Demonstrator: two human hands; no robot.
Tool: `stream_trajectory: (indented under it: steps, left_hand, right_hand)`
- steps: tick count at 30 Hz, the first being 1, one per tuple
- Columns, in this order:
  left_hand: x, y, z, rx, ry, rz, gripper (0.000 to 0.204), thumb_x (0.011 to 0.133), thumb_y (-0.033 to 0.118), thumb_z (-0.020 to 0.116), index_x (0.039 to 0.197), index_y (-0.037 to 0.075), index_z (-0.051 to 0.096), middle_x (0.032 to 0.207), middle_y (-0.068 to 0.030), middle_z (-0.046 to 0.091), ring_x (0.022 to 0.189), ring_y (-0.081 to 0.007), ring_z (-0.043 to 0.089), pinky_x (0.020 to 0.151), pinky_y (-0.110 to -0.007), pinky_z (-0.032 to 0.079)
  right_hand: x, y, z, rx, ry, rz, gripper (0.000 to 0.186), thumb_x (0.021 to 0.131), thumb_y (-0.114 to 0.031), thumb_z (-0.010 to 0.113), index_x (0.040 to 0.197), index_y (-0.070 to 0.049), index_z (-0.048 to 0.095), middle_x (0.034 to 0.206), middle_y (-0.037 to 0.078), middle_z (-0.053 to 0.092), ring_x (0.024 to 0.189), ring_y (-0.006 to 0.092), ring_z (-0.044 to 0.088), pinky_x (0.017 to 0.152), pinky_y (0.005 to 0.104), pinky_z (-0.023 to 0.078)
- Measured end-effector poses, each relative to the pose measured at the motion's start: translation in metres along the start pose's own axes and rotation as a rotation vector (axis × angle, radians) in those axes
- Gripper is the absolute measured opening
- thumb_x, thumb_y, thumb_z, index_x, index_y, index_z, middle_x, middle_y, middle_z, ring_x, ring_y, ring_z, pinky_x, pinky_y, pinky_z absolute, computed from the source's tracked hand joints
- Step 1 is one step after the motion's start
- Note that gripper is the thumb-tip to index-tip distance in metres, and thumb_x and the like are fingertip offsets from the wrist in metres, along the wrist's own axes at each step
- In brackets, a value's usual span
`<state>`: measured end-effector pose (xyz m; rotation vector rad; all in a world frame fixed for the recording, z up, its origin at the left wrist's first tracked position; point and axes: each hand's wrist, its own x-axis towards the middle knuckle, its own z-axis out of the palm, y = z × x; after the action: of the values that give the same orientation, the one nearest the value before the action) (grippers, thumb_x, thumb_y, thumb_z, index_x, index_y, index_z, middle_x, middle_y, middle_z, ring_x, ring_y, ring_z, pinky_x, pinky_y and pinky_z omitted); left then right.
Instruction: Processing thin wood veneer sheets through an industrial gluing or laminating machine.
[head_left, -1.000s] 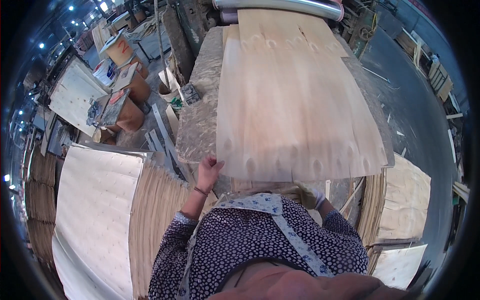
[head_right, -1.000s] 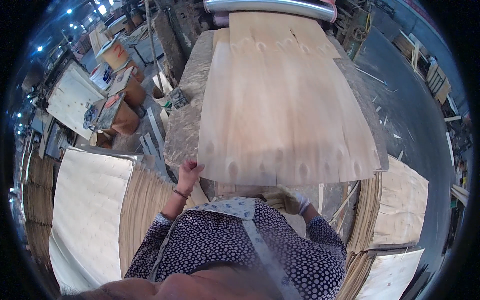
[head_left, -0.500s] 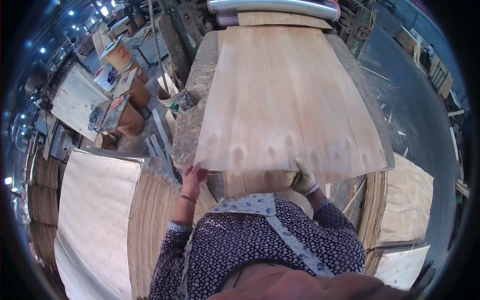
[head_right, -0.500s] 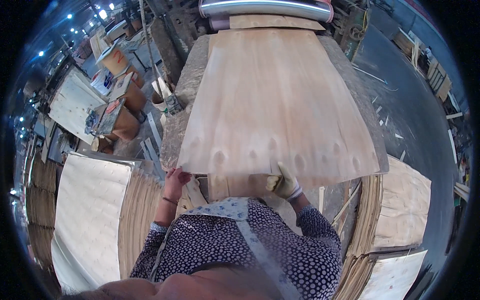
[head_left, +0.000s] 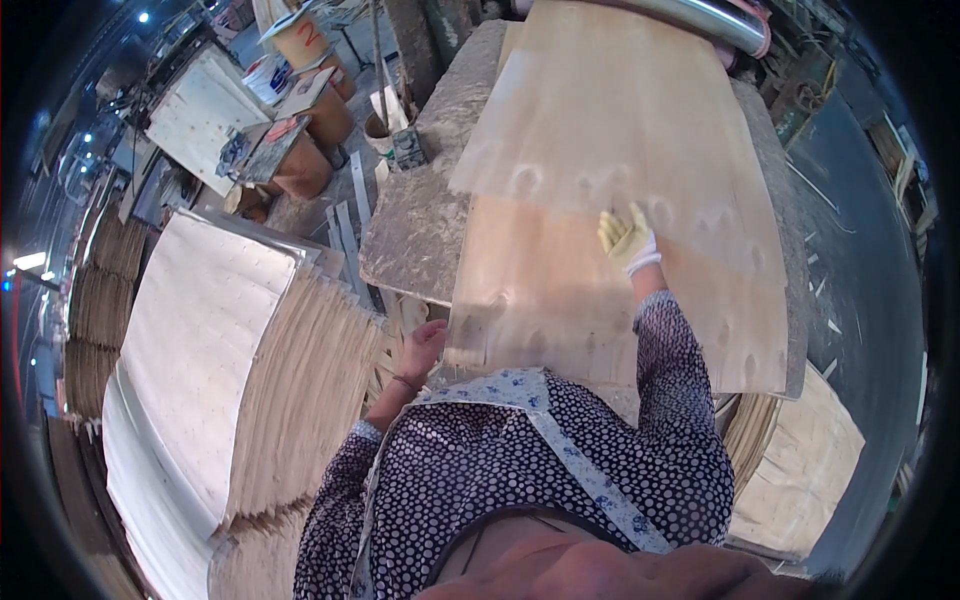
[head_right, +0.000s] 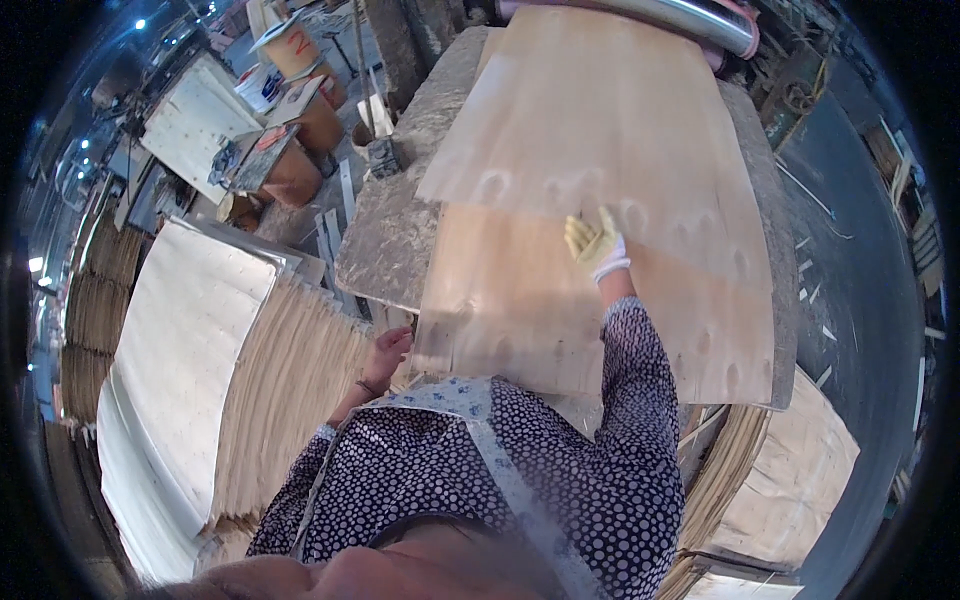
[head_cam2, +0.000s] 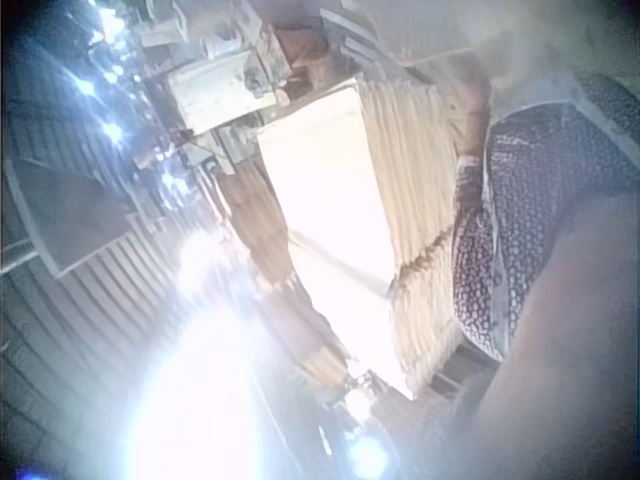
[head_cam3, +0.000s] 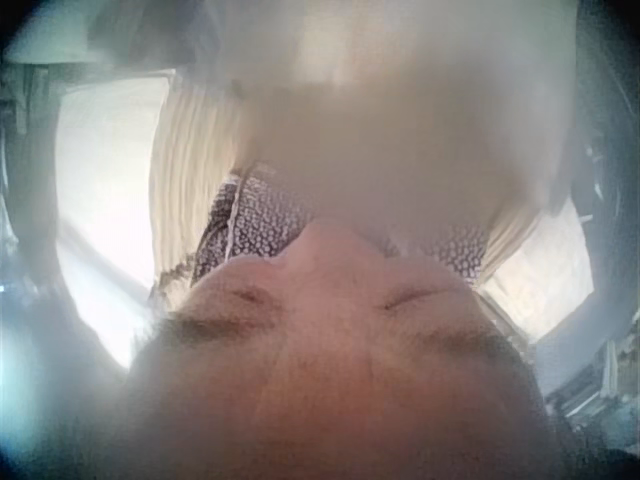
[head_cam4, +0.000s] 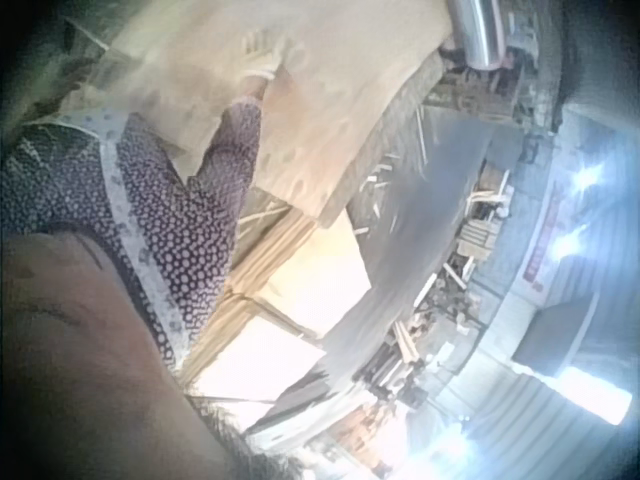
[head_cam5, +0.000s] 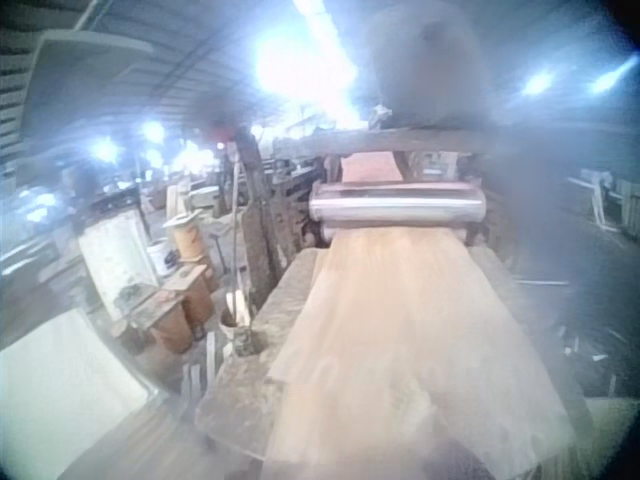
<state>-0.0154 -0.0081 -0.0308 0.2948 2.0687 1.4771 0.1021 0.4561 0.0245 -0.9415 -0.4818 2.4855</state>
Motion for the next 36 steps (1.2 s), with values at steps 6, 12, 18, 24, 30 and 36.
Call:
stream_trajectory:
  steps: [6,12,18,24,30,36]
  left_hand:
    - [0.006,-0.033,0.014,0.565,-0.091,0.278,0.052,0.081,0.024,0.072,0.129,0.006,0.061,0.101,-0.0168,0.067,0.103,-0.0319,0.062,0.088,-0.042,0.051]
    - [-0.027,-0.036,0.088,0.747,-0.042,0.239,0.063,0.077,0.032,0.074,0.133,0.010,0.057,0.130,-0.0235,0.053,0.128,-0.0397,0.041,0.104,-0.048,0.039]
    - [0.008,-0.017,0.000,0.439,-0.138,0.317,0.051,0.081,0.024,0.073,0.126,0.004,0.061,0.098,-0.0156,0.070,0.086,-0.0243,0.067,0.078,-0.037,0.054]
    - [-0.005,0.043,0.008,-0.201,-0.261,-0.017,0.032,0.086,0.009,0.071,0.115,0.001,0.059,0.087,-0.0070,0.069,0.070,-0.0114,0.062,0.063,-0.026,0.052]
    - [-0.013,0.095,0.011,-0.278,-0.377,0.072,0.039,0.084,0.000,0.070,0.117,0.004,0.050,0.091,-0.0082,0.068,0.075,-0.0135,0.064,0.064,-0.027,0.052]
    - [-0.012,0.089,0.000,-0.555,-0.409,0.040,0.033,0.086,-0.001,0.066,0.115,0.008,0.053,0.096,-0.0075,0.068,0.082,-0.0137,0.065,0.067,-0.026,0.052]
  right_hand:
    - [0.038,-0.019,-0.006,0.199,-0.169,-0.109,0.058,0.098,-0.047,0.051,0.138,-0.005,0.046,0.145,0.015,0.050,0.139,0.0315,0.041,0.112,0.0428,0.036]
    - [-0.010,-0.014,-0.094,0.027,-0.140,-0.102,0.056,0.101,-0.045,0.045,0.139,-0.004,0.046,0.146,0.014,0.049,0.139,0.0307,0.041,0.115,0.0423,0.032]
    - [-0.047,0.084,-0.144,-0.413,-0.458,-0.313,0.049,0.102,-0.041,0.044,0.134,-0.005,0.053,0.141,0.014,0.054,0.136,0.0288,0.044,0.114,0.0422,0.035]
    - [-0.194,0.119,-0.124,-0.319,-0.307,0.253,0.062,0.097,-0.051,0.053,0.133,-0.002,0.057,0.133,0.014,0.061,0.119,0.0295,0.060,0.104,0.0449,0.045]
    - [-0.252,0.164,-0.144,-0.190,-0.442,0.650,0.089,0.090,-0.070,0.050,0.142,0.003,0.045,0.122,0.013,0.066,0.109,0.0251,0.062,0.098,0.0372,0.047]
    - [-0.251,0.145,-0.117,-0.023,-0.376,0.241,0.066,0.095,-0.064,0.045,0.125,-0.006,0.054,0.073,-0.002,0.032,0.062,0.0129,0.027,0.059,0.0275,0.026]
